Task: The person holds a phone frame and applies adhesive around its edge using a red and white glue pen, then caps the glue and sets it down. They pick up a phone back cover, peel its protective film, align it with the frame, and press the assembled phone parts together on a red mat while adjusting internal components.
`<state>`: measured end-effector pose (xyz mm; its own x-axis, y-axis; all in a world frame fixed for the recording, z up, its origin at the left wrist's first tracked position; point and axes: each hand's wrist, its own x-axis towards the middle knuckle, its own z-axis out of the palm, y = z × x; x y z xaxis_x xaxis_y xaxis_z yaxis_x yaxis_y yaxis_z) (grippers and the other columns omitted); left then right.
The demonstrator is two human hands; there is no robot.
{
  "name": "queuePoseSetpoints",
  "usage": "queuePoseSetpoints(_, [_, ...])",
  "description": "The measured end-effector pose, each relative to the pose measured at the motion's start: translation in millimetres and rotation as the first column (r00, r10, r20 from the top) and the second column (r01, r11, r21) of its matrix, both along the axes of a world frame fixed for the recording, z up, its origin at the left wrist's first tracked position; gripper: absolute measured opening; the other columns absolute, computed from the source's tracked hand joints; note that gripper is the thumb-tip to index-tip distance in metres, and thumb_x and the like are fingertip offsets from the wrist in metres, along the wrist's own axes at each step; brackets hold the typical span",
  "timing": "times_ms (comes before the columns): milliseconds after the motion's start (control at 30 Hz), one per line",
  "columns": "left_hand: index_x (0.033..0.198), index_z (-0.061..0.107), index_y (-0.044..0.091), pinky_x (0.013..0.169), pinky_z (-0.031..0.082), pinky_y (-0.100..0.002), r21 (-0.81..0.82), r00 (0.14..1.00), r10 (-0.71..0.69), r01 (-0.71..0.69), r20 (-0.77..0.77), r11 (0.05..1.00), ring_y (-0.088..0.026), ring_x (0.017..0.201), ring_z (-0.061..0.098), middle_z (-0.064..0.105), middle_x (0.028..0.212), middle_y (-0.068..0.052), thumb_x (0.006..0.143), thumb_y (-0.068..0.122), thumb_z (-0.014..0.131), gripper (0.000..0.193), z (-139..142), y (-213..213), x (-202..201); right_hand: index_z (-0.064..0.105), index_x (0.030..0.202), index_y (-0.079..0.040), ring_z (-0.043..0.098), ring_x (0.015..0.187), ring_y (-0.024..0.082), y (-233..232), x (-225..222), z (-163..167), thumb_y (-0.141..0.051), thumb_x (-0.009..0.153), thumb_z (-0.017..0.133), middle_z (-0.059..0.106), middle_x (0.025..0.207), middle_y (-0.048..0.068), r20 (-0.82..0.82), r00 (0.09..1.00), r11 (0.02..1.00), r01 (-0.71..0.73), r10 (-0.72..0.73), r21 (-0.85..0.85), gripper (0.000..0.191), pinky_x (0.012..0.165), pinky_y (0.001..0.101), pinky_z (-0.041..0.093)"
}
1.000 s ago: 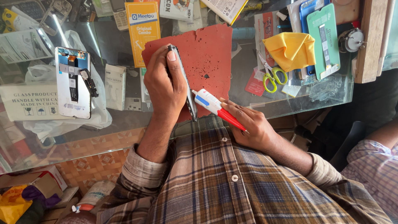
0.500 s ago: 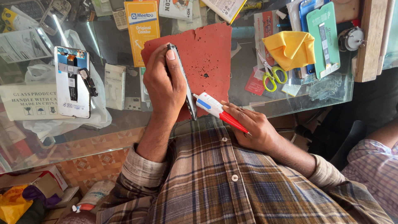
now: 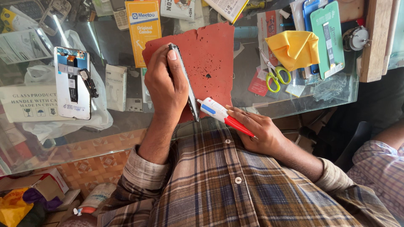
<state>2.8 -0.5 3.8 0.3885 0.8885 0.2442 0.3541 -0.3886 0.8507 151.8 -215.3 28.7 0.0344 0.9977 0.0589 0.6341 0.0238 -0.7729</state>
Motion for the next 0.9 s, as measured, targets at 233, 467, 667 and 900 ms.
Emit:
queuePoseSetpoints(233, [0.111, 0.066, -0.008, 0.083, 0.059, -0.040, 0.009, 1.000, 0.002, -0.002, -0.011, 1.000, -0.033, 0.098, 0.074, 0.072, 0.113, -0.020, 0.115, 0.017, 0.049, 0.031, -0.9, 0.0, -0.3, 0.057, 0.129, 0.009, 0.070, 0.119, 0.041, -3.5, 1.4, -3.1, 0.006, 0.084, 0.075, 0.067, 0.129, 0.026, 0.003, 1.000, 0.998, -0.016, 0.016, 0.059, 0.049, 0.098, 0.0451, 0.060])
queuePoseSetpoints(467, [0.112, 0.066, -0.009, 0.084, 0.060, -0.040, 0.020, 1.000, -0.007, 0.008, -0.011, 1.000, -0.033, 0.098, 0.074, 0.071, 0.115, -0.021, 0.115, 0.018, 0.049, 0.032, -1.5, 0.5, -1.5, 0.057, 0.129, 0.008, 0.069, 0.120, 0.041, -7.1, 2.8, -4.3, 0.005, 0.085, 0.075, 0.069, 0.127, 0.024, 0.005, 0.999, 0.998, -0.035, 0.035, 0.057, 0.048, 0.099, 0.0454, 0.060])
queuePoseSetpoints(667, [0.111, 0.066, -0.009, 0.082, 0.060, -0.039, 0.012, 1.000, -0.008, 0.008, -0.008, 1.000, -0.032, 0.096, 0.074, 0.072, 0.114, -0.020, 0.115, 0.018, 0.049, 0.032, -1.3, 0.1, -1.0, 0.057, 0.130, 0.007, 0.070, 0.119, 0.040, -10.0, 4.4, -3.6, 0.004, 0.085, 0.075, 0.069, 0.129, 0.024, -0.012, 0.999, 0.999, -0.037, 0.037, 0.038, 0.049, 0.097, 0.0448, 0.061])
queuePoseSetpoints(900, [0.112, 0.067, -0.009, 0.080, 0.060, -0.038, -0.005, 1.000, -0.010, 0.010, -0.004, 1.000, -0.031, 0.095, 0.075, 0.072, 0.113, -0.020, 0.115, 0.018, 0.049, 0.032, -1.2, 0.9, -0.8, 0.059, 0.129, 0.006, 0.071, 0.118, 0.039, -11.8, 3.7, 0.6, 0.002, 0.086, 0.076, 0.068, 0.129, 0.024, -0.026, 0.999, 0.999, -0.037, 0.037, 0.009, 0.047, 0.096, 0.0442, 0.061])
